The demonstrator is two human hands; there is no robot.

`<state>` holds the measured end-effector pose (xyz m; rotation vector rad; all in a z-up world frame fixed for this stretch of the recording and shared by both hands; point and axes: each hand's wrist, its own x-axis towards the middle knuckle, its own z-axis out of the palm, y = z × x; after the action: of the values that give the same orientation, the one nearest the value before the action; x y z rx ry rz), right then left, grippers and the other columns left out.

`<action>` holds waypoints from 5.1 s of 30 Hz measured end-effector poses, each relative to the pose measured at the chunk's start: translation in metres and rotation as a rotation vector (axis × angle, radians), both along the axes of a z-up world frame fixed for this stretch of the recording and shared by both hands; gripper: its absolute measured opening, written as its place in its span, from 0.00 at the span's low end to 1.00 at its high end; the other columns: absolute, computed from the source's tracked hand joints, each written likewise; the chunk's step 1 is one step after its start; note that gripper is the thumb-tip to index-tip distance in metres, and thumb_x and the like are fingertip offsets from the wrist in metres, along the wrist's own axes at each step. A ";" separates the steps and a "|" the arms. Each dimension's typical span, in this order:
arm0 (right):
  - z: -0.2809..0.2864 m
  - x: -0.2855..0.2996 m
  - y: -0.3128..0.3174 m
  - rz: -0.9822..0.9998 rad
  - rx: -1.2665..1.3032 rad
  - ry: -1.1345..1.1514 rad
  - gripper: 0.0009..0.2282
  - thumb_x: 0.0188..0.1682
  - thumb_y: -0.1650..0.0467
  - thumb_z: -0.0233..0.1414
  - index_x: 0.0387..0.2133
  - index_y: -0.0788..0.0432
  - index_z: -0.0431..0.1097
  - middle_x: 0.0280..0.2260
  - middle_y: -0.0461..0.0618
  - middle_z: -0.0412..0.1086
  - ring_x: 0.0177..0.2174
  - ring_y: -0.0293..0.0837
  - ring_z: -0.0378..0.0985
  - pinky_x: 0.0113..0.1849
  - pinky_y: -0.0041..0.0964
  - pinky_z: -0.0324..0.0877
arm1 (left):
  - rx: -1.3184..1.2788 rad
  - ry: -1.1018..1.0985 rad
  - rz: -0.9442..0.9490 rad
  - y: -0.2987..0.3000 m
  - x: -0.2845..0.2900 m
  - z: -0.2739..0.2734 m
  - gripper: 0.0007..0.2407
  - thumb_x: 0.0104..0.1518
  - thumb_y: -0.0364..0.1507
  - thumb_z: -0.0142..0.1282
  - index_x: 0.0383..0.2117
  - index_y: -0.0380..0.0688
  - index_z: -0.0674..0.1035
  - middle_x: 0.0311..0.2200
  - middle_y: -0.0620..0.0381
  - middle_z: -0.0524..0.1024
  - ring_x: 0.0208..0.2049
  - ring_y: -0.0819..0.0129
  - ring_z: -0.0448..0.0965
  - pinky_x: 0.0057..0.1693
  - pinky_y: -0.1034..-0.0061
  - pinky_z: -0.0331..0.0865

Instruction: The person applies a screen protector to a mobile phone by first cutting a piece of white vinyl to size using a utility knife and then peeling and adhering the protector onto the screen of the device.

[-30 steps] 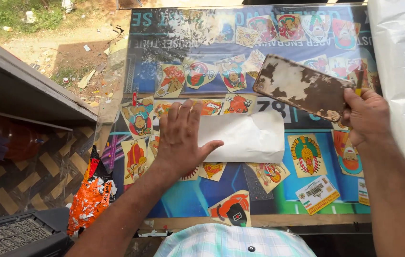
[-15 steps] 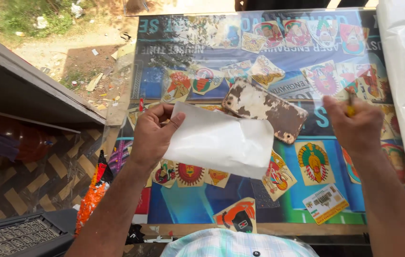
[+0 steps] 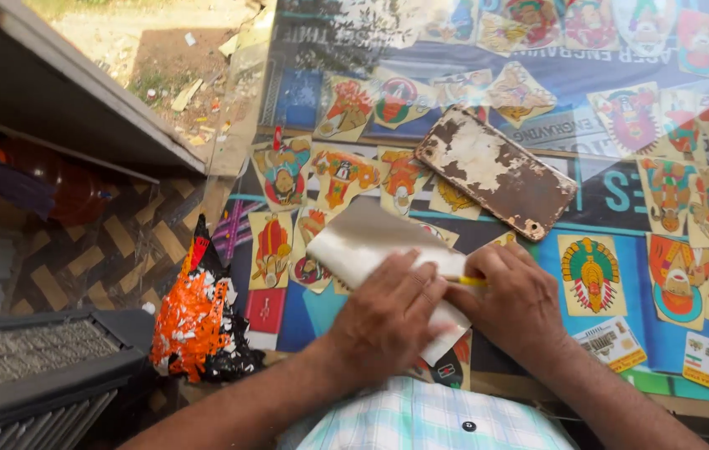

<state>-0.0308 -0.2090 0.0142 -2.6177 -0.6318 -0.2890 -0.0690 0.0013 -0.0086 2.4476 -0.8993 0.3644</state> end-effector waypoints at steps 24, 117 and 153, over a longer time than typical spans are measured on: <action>-0.005 0.014 -0.016 0.296 -0.167 -0.059 0.21 0.40 0.56 0.62 0.11 0.58 0.65 0.21 0.48 0.71 0.29 0.47 0.72 0.32 0.43 0.70 | 0.560 0.322 0.509 0.041 0.122 -0.003 0.52 0.51 0.68 0.33 0.71 0.33 0.41 0.74 0.41 0.29 0.74 0.53 0.24 0.70 0.49 0.25; 0.023 0.019 0.009 0.363 0.381 0.196 0.08 0.48 0.71 0.62 0.39 0.58 0.76 0.35 0.50 0.78 0.35 0.42 0.85 0.36 0.35 0.80 | -1.206 1.250 -0.035 0.027 0.043 0.003 0.07 0.62 0.31 0.59 0.33 0.39 0.82 0.29 0.56 0.82 0.31 0.74 0.82 0.42 0.72 0.80; 0.026 -0.008 0.006 0.490 0.220 -0.277 0.18 0.48 0.72 0.65 0.50 0.54 0.67 0.38 0.45 0.78 0.36 0.43 0.79 0.37 0.37 0.74 | -1.122 1.436 0.012 0.019 0.026 0.006 0.09 0.59 0.34 0.60 0.35 0.41 0.84 0.37 0.56 0.81 0.40 0.70 0.80 0.47 0.69 0.76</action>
<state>-0.0384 -0.2033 0.0407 -2.1454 -1.2289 -0.5339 -0.0431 0.0202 -0.0024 1.1043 0.0515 -0.6781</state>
